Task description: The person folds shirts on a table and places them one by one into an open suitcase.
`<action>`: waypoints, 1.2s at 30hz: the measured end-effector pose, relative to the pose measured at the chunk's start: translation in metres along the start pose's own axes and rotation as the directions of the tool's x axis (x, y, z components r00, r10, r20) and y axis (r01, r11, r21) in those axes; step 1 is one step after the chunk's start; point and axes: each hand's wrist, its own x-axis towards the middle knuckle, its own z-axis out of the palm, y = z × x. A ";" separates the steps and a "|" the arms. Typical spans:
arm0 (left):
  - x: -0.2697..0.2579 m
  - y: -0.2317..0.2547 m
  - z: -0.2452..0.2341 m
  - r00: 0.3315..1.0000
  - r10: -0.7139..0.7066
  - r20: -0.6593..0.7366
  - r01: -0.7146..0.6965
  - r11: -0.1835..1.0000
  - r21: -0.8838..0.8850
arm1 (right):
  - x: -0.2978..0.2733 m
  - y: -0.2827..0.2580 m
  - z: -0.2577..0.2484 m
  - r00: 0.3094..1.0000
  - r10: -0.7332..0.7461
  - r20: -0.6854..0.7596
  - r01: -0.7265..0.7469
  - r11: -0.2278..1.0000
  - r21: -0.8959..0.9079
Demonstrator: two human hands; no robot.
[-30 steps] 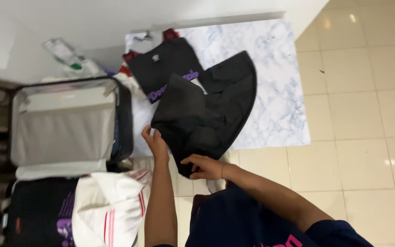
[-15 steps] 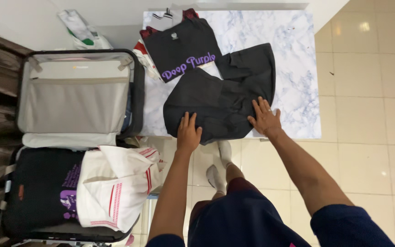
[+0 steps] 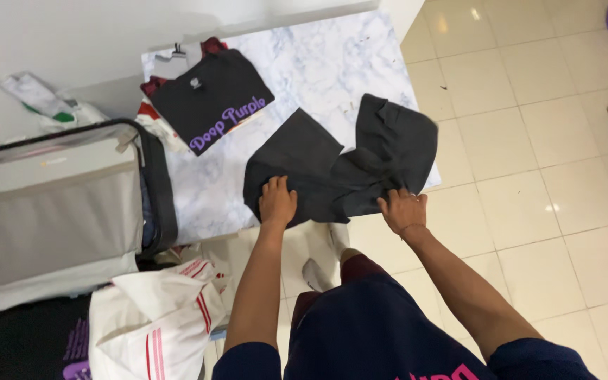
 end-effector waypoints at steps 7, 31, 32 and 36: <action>0.032 0.012 -0.003 0.983 0.103 -0.153 -0.113 0.992 -0.060 | 0.057 0.013 -0.024 0.937 -0.054 -0.346 0.157 0.948 0.278; 0.269 0.131 0.042 1.000 -0.026 -0.016 0.029 0.971 0.237 | 0.289 0.066 -0.052 0.892 -0.328 -0.310 0.332 0.942 -0.040; 0.279 0.132 0.040 0.999 -0.039 -0.036 0.046 0.972 0.231 | 0.295 0.070 -0.048 0.896 -0.326 -0.302 0.331 0.943 -0.037; 0.301 0.115 0.026 0.996 -0.049 -0.070 0.061 0.980 0.189 | 0.323 0.094 -0.048 0.912 -0.311 -0.270 0.345 0.934 0.091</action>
